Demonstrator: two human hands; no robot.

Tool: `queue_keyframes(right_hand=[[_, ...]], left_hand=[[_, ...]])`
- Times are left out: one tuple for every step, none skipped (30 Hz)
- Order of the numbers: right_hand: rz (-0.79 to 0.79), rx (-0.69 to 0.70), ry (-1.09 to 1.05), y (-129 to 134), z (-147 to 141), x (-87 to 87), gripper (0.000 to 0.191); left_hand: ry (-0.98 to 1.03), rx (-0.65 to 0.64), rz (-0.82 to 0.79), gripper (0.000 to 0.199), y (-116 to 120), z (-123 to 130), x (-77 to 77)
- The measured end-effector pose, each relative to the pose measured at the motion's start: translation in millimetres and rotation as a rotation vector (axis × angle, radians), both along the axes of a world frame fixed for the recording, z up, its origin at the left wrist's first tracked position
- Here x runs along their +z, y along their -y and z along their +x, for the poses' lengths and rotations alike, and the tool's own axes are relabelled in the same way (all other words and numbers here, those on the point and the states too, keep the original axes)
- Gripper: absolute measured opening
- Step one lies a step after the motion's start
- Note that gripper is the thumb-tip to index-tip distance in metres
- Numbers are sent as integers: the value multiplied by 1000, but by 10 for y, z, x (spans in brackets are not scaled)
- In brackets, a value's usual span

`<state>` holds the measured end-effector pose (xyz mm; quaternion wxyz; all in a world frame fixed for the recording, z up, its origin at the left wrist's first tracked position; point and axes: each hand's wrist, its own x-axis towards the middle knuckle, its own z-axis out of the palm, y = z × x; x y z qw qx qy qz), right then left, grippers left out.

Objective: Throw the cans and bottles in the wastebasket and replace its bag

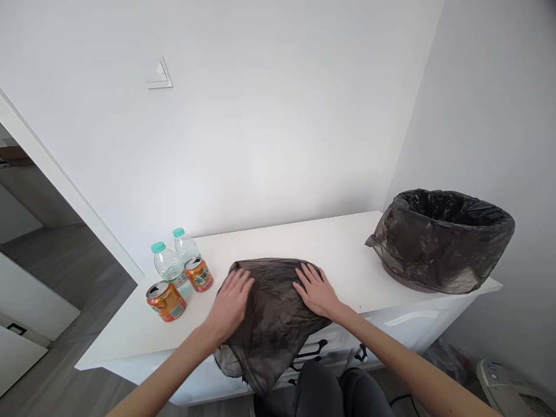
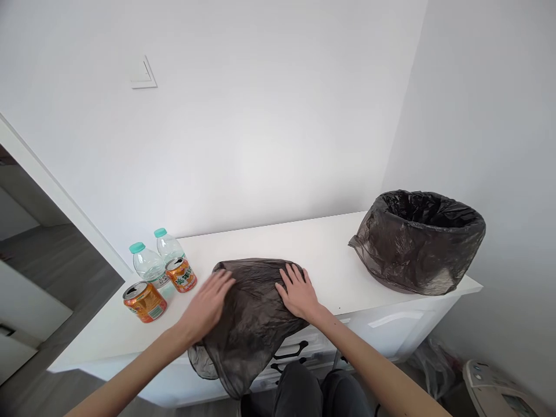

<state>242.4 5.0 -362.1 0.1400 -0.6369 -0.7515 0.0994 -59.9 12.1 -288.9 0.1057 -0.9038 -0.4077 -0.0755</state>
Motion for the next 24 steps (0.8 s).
queue_keyframes(right_hand=[[-5, -39, 9, -19, 68, -11, 79], [-11, -75, 15, -37, 141, -24, 79], [-16, -106, 20, -54, 217, -39, 78], [-22, -132, 20, -66, 295, -54, 78], [-28, -150, 17, -72, 370, -67, 78], [-34, -164, 10, -69, 442, -75, 78], [-39, -172, 1, -53, 509, -76, 78], [-46, -174, -11, -24, 572, -68, 79], [-52, -174, -26, 20, 631, -50, 80], [-52, -172, -45, 80, 689, -22, 81], [-40, -163, -63, 155, 748, 13, 81], [-16, -137, -80, 241, 812, 52, 81], [14, -86, -95, 335, 880, 91, 80], [42, -10, -105, 432, 953, 127, 78], [58, 85, -110, 525, 1028, 154, 76], [57, 180, -111, 610, 1101, 171, 75], [46, 261, -107, 683, 1166, 175, 76], [33, 317, -101, 745, 1221, 168, 78], [28, 346, -94, 793, 1262, 152, 81], [39, 355, -87, 832, 1290, 130, 81], [63, 353, -84, 861, 1304, 108, 79], [95, 349, -86, 884, 1307, 90, 73], [132, 340, -94, 901, 1302, 80, 65], [168, 329, -109, 913, 1290, 81, 56]], left_hand=[[-3, -72, -30, 56, 74, 114, -35], [-2, -143, -68, 54, 136, 216, -85], [2, -198, -107, 55, 176, 297, -142], [6, -226, -140, 58, 190, 351, -198], [10, -224, -163, 61, 177, 374, -246], [11, -197, -171, 61, 146, 370, -278], [18, -158, -160, 59, 107, 339, -290], [34, -118, -139, 56, 74, 289, -279], [57, -90, -115, 53, 59, 225, -244], [82, -80, -100, 50, 72, 153, -192], [100, -95, -105, 49, 114, 76, -129], [105, -136, -133, 50, 181, 1, -67], [95, -191, -179, 56, 265, -71, -14], [70, -248, -231, 69, 353, -135, 20], [41, -296, -271, 87, 432, -190, 30], [14, -324, -293, 101, 493, -234, 14], [3, -331, -295, 105, 532, -265, -22], [11, -318, -286, 98, 548, -283, -71], [42, -294, -278, 84, 546, -286, -123], [98, -260, -279, 72, 531, -275, -165], [172, -212, -294, 67, 511, -250, -187], [254, -148, -322, 62, 491, -213, -183], [336, -72, -354, 53, 472, -169, -150], [405, 9, -379, 43, 454, -121, -92]])
